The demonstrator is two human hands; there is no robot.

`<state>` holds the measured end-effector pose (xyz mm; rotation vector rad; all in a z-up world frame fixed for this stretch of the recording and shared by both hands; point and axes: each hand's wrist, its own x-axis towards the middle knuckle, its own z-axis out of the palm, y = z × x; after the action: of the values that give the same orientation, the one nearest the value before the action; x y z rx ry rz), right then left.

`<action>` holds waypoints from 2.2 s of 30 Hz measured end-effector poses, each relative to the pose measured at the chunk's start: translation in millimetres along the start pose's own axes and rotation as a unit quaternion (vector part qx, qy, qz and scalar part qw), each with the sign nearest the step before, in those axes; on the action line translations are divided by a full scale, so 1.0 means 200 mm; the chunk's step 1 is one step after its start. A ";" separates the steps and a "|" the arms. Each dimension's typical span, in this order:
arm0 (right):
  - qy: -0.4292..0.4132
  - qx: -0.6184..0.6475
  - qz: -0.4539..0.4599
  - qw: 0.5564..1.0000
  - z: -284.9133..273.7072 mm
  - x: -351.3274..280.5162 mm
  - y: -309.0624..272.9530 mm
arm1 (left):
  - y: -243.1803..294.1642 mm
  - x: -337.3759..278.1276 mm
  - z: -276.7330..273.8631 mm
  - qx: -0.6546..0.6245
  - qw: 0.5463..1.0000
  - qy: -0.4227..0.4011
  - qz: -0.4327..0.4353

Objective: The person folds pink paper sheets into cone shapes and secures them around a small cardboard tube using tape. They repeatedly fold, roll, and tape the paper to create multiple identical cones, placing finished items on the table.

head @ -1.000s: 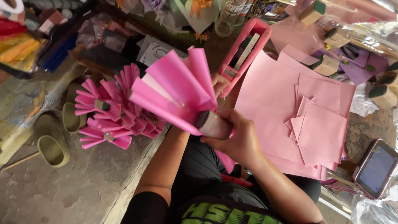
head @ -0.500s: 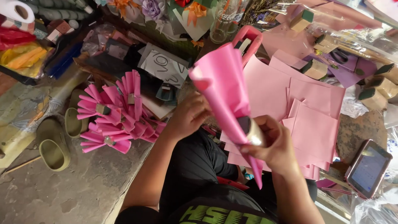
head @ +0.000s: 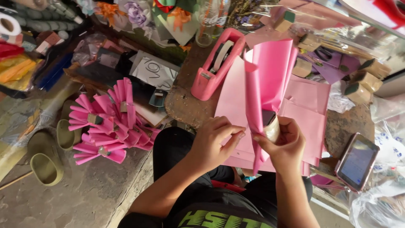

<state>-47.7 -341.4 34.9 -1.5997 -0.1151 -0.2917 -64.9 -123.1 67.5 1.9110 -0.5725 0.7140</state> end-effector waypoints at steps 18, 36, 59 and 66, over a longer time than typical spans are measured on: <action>0.029 0.145 -0.039 0.988 -0.13 -0.22 0.12 | 0.06 -0.03 0.35 -0.157 0.970 -0.080 -0.167; 0.217 0.448 0.090 0.862 -0.33 -0.04 -0.09 | 0.08 -0.03 0.24 -0.092 0.926 -0.182 -0.318; 0.264 0.322 0.200 0.887 -0.18 -0.18 0.31 | 0.12 -0.14 0.30 0.023 0.952 -0.240 -0.191; 0.225 0.269 0.128 0.928 -0.45 0.06 0.26 | 0.10 -0.09 0.25 -0.025 0.918 -0.274 -0.285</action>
<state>-33.9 -435.3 -10.4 -0.9569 0.3427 -0.3791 -79.2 -175.7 51.1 2.0846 -0.3255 -0.2223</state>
